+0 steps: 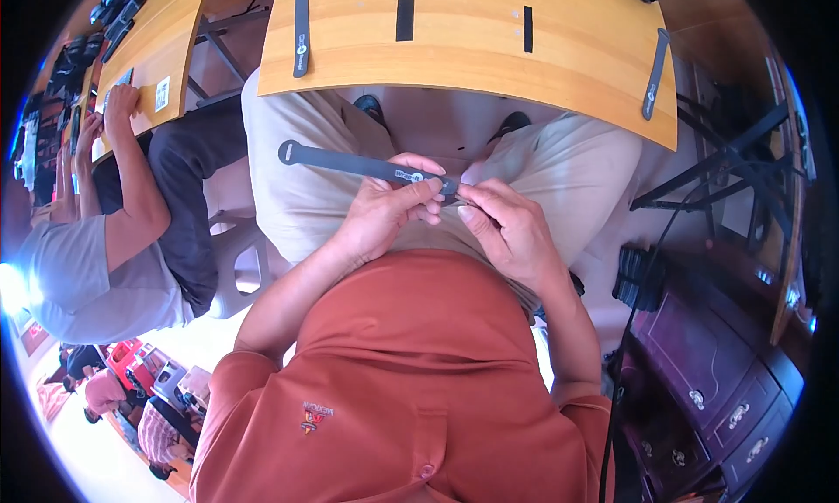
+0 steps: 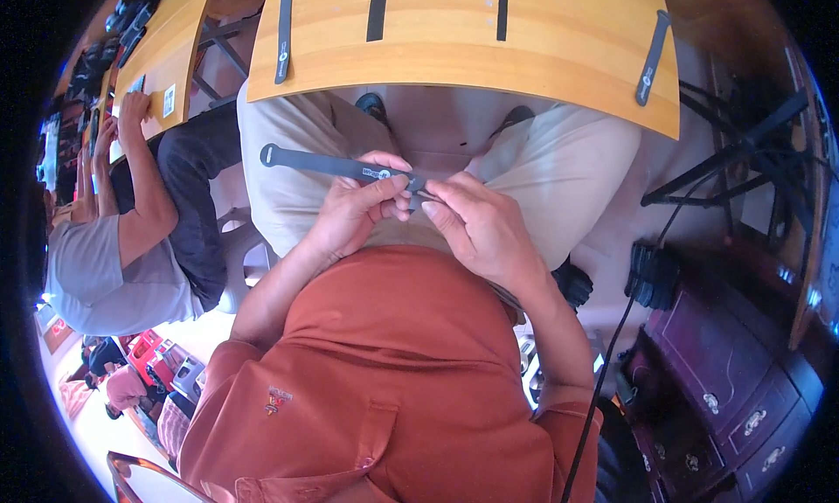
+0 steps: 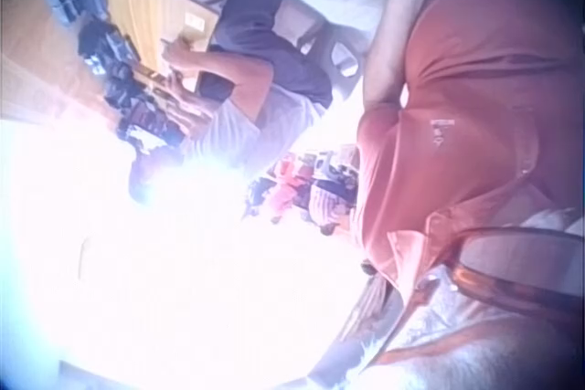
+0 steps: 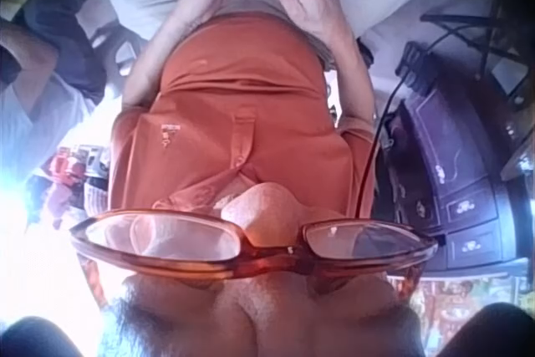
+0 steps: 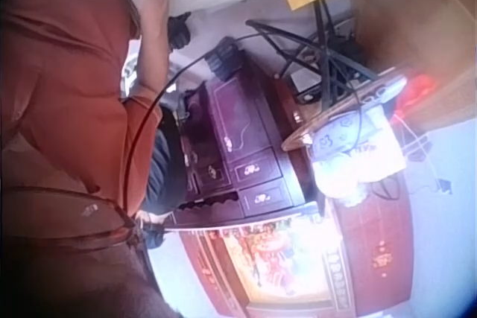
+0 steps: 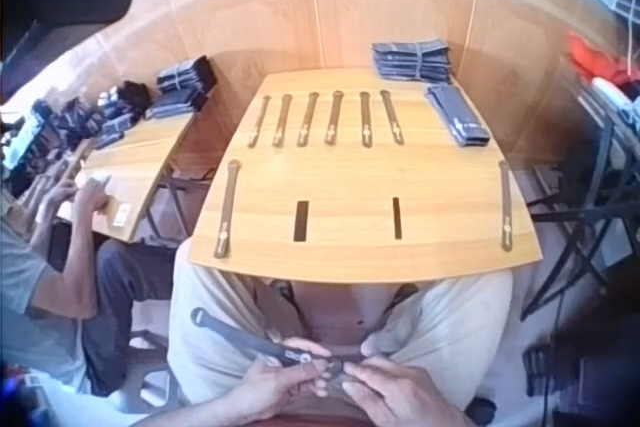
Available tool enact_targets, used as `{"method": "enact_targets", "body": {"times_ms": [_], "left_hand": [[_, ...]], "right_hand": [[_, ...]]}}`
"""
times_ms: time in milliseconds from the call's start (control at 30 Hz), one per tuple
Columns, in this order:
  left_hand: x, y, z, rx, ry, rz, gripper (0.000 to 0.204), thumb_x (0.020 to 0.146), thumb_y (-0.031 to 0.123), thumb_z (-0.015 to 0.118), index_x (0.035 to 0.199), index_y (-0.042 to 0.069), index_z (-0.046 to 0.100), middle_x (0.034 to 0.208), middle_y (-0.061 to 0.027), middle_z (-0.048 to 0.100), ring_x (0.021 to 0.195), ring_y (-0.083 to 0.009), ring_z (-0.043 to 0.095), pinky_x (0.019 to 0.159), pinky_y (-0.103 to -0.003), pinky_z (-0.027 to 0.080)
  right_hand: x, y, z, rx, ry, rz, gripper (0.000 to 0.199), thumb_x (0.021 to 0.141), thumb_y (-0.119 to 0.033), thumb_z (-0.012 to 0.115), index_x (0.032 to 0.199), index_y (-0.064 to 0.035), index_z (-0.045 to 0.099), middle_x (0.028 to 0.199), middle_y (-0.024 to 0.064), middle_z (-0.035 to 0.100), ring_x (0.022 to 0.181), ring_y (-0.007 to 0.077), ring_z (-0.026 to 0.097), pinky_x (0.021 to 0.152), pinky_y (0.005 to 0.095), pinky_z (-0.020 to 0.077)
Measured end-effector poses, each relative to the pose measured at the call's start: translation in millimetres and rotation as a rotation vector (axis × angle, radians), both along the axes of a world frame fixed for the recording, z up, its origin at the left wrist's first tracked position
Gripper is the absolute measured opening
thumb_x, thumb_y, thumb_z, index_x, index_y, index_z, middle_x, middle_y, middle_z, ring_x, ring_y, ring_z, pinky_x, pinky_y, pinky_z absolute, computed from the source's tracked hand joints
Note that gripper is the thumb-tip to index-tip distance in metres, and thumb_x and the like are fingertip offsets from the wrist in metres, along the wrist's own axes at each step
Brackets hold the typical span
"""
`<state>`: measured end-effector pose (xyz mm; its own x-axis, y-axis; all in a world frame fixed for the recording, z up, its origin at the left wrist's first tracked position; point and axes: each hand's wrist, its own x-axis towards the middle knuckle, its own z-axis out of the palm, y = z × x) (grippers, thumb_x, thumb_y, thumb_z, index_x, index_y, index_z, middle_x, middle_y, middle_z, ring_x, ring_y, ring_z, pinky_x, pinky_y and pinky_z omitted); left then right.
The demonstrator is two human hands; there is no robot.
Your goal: Inspecting individual watch straps and organizing them into neat stacks on a workbench.
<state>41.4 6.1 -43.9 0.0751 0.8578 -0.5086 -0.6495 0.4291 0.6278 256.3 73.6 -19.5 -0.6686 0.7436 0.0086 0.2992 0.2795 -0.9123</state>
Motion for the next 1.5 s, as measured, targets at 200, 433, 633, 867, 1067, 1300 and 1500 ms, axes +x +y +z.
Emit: {"method": "enact_targets", "body": {"times_ms": [200, 433, 633, 867, 1067, 1300, 1500], "left_hand": [[3.5, -2.0, 4.1, 0.002, 0.045, 0.0, 0.017, 0.1, 0.004, 0.067, 0.116, 0.001, 0.063, 0.096, -0.0104, 0.073, 0.081, -0.0155, 0.072, 0.07, -0.029, 0.063], [3.1, -3.7, 3.2, 0.001, 0.078, 0.003, 0.019, 0.101, 0.005, 0.067, 0.118, 0.0, 0.062, 0.096, -0.0099, 0.073, 0.082, -0.0153, 0.072, 0.07, -0.029, 0.063], [4.3, -5.7, 2.7, -0.004, 0.135, -0.011, 0.018, 0.101, 0.006, 0.066, 0.119, 0.002, 0.062, 0.094, -0.0091, 0.073, 0.082, -0.0165, 0.073, 0.073, -0.029, 0.062], [4.4, -7.8, -0.4, -0.01, 0.245, -0.083, 0.019, 0.101, 0.007, 0.066, 0.119, 0.001, 0.063, 0.096, -0.0083, 0.071, 0.082, -0.0146, 0.07, 0.075, -0.028, 0.059], [3.1, -7.5, -4.9, 0.07, 0.334, -0.159, 0.025, 0.097, 0.005, 0.072, 0.121, 0.0, 0.063, 0.097, -0.0068, 0.071, 0.083, -0.0118, 0.067, 0.075, -0.026, 0.058], [4.9, -8.4, -3.5, 0.114, 0.406, -0.196, 0.034, 0.095, 0.0, 0.074, 0.125, -0.002, 0.061, 0.103, -0.004, 0.07, 0.092, -0.0094, 0.066, 0.082, -0.026, 0.057], [3.2, -11.2, -3.3, 0.132, 0.471, -0.237, 0.039, 0.096, -0.002, 0.072, 0.132, -0.001, 0.056, 0.106, -0.0024, 0.067, 0.098, -0.0089, 0.065, 0.088, -0.026, 0.056]], "right_hand": [[-1.5, -4.2, 7.8, 0.108, -0.153, 0.021, 0.026, 0.1, -0.019, 0.064, 0.117, -0.0013, 0.071, 0.091, 0.0133, 0.068, 0.08, 0.0352, 0.068, 0.069, 0.0438, 0.054], [-2.6, -6.4, 8.1, 0.137, -0.238, 0.025, 0.025, 0.099, -0.019, 0.062, 0.119, -0.0061, 0.072, 0.089, 0.0114, 0.067, 0.078, 0.0352, 0.069, 0.068, 0.046, 0.0537], [-4.5, -9.0, 8.9, 0.152, -0.249, 0.013, 0.026, 0.099, -0.019, 0.063, 0.12, -0.0066, 0.072, 0.087, 0.0108, 0.066, 0.075, 0.0353, 0.069, 0.066, 0.0468, 0.0535], [-7.7, -18.5, 0.1, 0.291, -0.279, -0.067, 0.025, 0.097, -0.016, 0.063, 0.118, -0.0089, 0.072, 0.089, 0.0084, 0.065, 0.074, 0.0325, 0.069, 0.062, 0.0473, 0.0538], [-4.8, -18.2, -1.4, 0.396, -0.298, -0.01, 0.029, 0.091, -0.009, 0.063, 0.119, -0.01, 0.073, 0.088, 0.0052, 0.064, 0.073, 0.0279, 0.069, 0.06, 0.044, 0.0543], [-6.0, -13.4, 5.4, 0.283, -0.263, 0.019, 0.027, 0.092, -0.007, 0.062, 0.117, -0.0088, 0.073, 0.088, 0.008, 0.064, 0.073, 0.0318, 0.069, 0.062, 0.0455, 0.054], [-7.4, -13.5, 7.3, 0.225, -0.242, 0.019, 0.024, 0.093, -0.008, 0.064, 0.115, -0.0077, 0.073, 0.088, 0.0089, 0.065, 0.074, 0.0338, 0.069, 0.064, 0.0459, 0.0537]]}}
